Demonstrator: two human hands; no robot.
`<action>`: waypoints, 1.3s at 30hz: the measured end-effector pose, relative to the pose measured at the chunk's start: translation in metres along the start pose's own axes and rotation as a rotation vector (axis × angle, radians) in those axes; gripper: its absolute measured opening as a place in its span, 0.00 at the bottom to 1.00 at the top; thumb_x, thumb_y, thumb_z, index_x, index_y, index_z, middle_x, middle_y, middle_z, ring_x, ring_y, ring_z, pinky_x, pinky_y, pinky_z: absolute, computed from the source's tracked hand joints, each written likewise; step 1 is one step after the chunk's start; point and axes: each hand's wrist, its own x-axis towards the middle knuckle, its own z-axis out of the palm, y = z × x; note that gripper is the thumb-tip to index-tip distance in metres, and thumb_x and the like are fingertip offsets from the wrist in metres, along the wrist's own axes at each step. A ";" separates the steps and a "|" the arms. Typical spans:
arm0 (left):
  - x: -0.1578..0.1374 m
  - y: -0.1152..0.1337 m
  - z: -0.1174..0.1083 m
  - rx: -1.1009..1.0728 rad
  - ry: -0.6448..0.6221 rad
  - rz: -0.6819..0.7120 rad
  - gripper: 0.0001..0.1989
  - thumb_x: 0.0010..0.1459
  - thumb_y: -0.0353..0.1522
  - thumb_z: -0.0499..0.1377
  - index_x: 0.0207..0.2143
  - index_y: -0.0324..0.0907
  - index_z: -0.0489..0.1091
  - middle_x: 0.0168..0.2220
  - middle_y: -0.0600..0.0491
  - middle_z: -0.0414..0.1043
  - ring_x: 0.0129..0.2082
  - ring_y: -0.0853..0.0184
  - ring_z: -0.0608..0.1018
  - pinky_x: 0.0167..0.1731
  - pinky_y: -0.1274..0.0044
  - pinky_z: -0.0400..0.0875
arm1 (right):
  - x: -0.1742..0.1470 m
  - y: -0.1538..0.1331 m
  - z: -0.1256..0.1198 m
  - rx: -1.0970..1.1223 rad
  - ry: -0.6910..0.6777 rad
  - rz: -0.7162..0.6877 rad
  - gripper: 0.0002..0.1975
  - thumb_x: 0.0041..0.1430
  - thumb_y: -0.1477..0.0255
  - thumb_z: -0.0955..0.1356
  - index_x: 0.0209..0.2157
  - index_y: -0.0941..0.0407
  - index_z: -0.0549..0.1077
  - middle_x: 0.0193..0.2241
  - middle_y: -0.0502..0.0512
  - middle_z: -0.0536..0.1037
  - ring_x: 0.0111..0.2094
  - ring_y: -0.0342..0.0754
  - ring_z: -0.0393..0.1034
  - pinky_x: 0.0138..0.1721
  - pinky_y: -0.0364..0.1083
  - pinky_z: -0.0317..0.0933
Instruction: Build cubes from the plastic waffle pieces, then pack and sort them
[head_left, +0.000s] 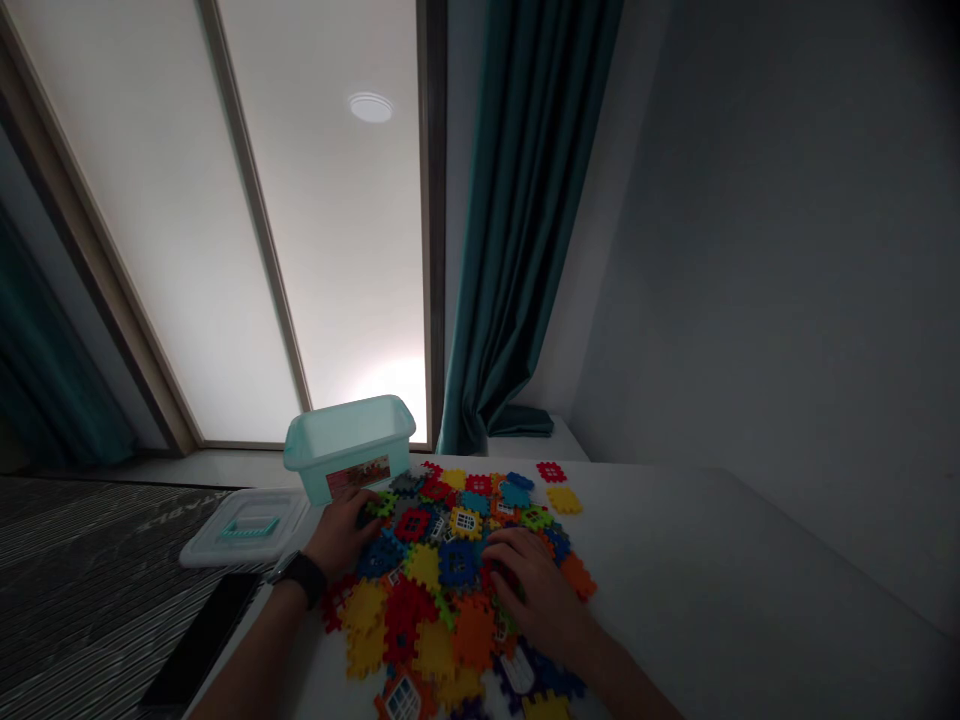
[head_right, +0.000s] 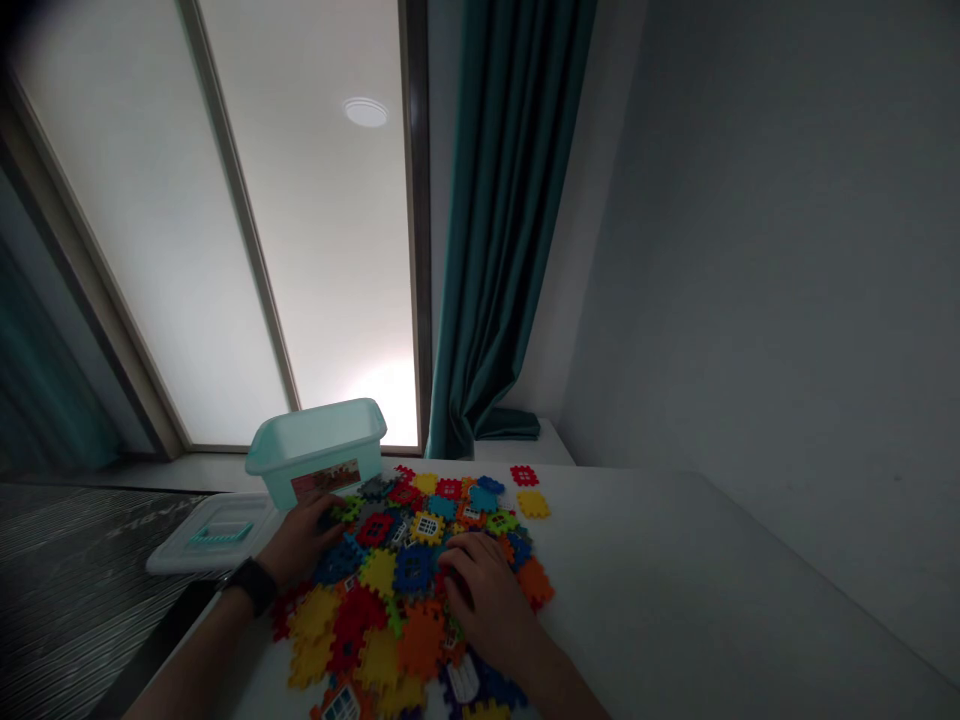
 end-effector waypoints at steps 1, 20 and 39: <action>0.000 0.000 0.000 -0.015 0.007 0.004 0.09 0.55 0.32 0.60 0.40 0.43 0.72 0.44 0.47 0.74 0.46 0.56 0.77 0.46 0.65 0.72 | 0.000 0.000 0.000 0.001 -0.003 0.001 0.10 0.63 0.76 0.62 0.43 0.52 0.72 0.48 0.57 0.74 0.52 0.55 0.68 0.54 0.56 0.64; -0.004 0.051 -0.008 -0.162 0.080 0.289 0.06 0.60 0.31 0.59 0.40 0.45 0.71 0.50 0.49 0.66 0.51 0.59 0.74 0.51 0.65 0.73 | 0.002 -0.002 -0.004 -0.011 0.028 0.011 0.10 0.63 0.76 0.63 0.42 0.51 0.73 0.47 0.57 0.75 0.51 0.54 0.69 0.54 0.56 0.64; -0.010 0.072 -0.005 -0.114 -0.005 0.349 0.08 0.60 0.31 0.58 0.43 0.47 0.72 0.48 0.49 0.71 0.49 0.58 0.74 0.50 0.65 0.73 | 0.001 0.004 0.000 -0.008 0.011 -0.002 0.10 0.63 0.76 0.63 0.44 0.52 0.72 0.48 0.57 0.74 0.52 0.54 0.68 0.55 0.57 0.63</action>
